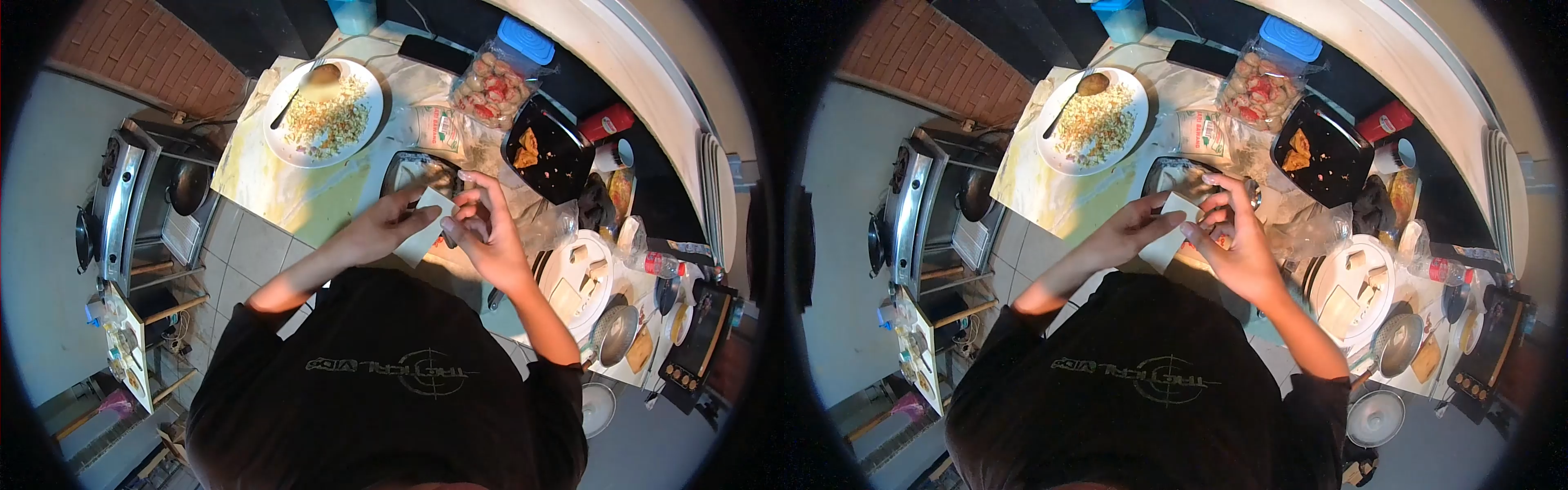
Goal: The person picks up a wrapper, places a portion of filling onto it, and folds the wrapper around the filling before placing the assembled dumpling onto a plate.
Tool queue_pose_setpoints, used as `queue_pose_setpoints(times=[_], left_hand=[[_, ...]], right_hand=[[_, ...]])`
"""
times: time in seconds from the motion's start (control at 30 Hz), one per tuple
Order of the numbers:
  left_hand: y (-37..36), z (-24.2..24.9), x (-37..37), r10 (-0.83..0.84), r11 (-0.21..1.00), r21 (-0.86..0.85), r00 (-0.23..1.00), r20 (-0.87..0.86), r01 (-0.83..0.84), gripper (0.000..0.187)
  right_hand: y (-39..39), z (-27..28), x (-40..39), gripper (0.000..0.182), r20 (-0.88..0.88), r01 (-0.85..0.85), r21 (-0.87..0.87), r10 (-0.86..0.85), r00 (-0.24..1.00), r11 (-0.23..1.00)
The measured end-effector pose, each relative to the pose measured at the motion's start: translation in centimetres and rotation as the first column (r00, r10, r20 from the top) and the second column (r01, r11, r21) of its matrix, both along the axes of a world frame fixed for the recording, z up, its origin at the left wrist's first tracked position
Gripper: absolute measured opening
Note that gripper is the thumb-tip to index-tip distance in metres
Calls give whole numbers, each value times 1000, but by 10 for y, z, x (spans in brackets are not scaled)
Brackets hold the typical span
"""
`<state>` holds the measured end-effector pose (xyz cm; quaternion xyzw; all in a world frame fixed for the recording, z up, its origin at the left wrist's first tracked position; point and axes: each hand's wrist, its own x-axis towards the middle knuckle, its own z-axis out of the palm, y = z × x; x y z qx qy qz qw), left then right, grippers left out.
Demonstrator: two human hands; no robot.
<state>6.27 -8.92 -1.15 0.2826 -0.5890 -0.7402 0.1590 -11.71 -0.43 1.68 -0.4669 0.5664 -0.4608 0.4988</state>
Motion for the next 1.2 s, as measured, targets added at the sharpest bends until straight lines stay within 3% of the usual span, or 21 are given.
queue_pose_setpoints(times=[0.07, 0.13, 0.17, 0.27, 0.4, 0.5, 0.6, 0.83, 1.0, 1.2], left_hand=[[4, 4, -2, -14, 999, -41, 998, 68, 16, 34], [11, -2, -8, 91, 994, -62, 995, -46, -93, 28], [10, -9, -6, 77, 994, -87, 989, 124, -66, 28], [14, -6, -10, 130, 977, -173, 991, 22, -125, 32], [17, 9, -17, 241, 970, 14, 956, -168, -242, 25], [14, 16, -11, 226, 973, 63, 972, -61, -222, 21], [16, 19, -11, 268, 955, 152, 959, -88, -253, 20], [19, 20, -11, 308, 950, 87, 947, -87, -301, 17], [15, 15, -6, 287, 944, 193, 955, -77, -268, 15], [21, 23, -14, 350, 930, 175, 925, -146, -324, 14]], right_hand=[[-2, -7, 6, 61, 108, 141, -40, -136, 985, 989], [-6, -5, 7, 61, 97, 174, -67, -167, 981, 982], [-7, -4, 6, 59, 126, 190, -63, -181, 975, 980], [-10, -1, 6, 57, 166, 207, -65, -194, 967, 976], [-12, -3, 5, 59, 182, 215, -99, -195, 964, 972], [-12, 1, 8, 58, 183, 212, -99, -192, 964, 972], [-15, 0, 13, 58, 186, 215, -110, -193, 964, 970], [-16, 5, 18, 57, 119, 207, -139, -191, 974, 968], [-15, -1, 15, 56, 97, 224, -156, -211, 973, 962], [-15, 7, 20, 55, 124, 220, -99, -207, 970, 971]])
